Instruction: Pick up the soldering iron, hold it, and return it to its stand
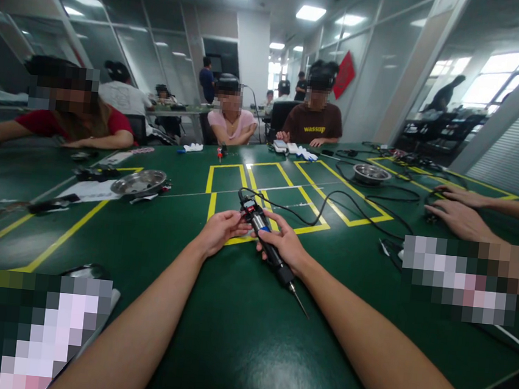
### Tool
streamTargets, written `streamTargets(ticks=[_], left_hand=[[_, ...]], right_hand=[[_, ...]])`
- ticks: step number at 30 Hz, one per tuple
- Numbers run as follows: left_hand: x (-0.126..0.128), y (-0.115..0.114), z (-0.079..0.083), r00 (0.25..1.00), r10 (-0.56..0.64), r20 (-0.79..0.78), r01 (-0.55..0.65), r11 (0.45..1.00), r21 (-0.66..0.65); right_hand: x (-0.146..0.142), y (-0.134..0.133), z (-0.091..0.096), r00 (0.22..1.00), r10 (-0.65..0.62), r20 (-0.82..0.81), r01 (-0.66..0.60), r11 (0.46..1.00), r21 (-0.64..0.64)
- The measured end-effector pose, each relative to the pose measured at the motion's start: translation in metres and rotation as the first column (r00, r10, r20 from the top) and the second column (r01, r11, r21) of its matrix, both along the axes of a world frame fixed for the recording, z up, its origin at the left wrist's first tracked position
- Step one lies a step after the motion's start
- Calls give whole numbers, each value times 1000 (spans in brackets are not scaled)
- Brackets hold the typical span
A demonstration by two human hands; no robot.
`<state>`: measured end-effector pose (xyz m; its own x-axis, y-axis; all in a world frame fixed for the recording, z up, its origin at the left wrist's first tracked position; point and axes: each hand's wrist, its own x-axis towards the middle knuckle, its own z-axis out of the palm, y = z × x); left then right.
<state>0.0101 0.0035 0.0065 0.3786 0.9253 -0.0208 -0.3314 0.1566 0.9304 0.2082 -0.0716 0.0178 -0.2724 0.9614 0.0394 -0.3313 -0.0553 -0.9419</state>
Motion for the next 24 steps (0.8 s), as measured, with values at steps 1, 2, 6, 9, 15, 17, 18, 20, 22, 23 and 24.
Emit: streamTargets(ticks=[1,2,6,9,15,17,18,20,22,23,24], left_hand=[[0,0,0,1000,3,-1,-3,1000,0],[0,0,0,1000,8,-4,-8,1000,0],[0,0,0,1000,13,-8,-13,1000,-3],[0,-1,0,1000,11,-4,-11,1000,4],[-1,-3,-1,999,30,11,-31,999,39],[-2,-3,0,999,2,42,-5,998,60],[-3,-4,0,998,-16,61,12,998,69],[-4,-4,1,994,-44,96,36,996,76],[-5,-5,2,992,-42,115,35,997,63],[-6,-5,2,993,-32,118,25,998,54],[-6,-5,2,992,-18,122,12,999,47]], right_hand=[[1,0,-1,1000,13,0,-13,1000,2],[2,1,-1,1000,25,2,-25,1000,3],[4,0,0,998,65,24,-65,998,-9],[5,-1,2,996,82,32,-82,997,2],[8,-1,1,993,110,40,-111,994,5],[9,-1,1,992,125,19,-125,992,4],[9,-1,1,991,130,6,-130,991,3],[9,-1,1,990,141,-13,-141,990,1],[8,-1,2,989,147,-15,-147,989,-1],[7,-1,2,989,148,-13,-148,989,-1],[6,-1,3,989,150,-11,-150,989,-1]])
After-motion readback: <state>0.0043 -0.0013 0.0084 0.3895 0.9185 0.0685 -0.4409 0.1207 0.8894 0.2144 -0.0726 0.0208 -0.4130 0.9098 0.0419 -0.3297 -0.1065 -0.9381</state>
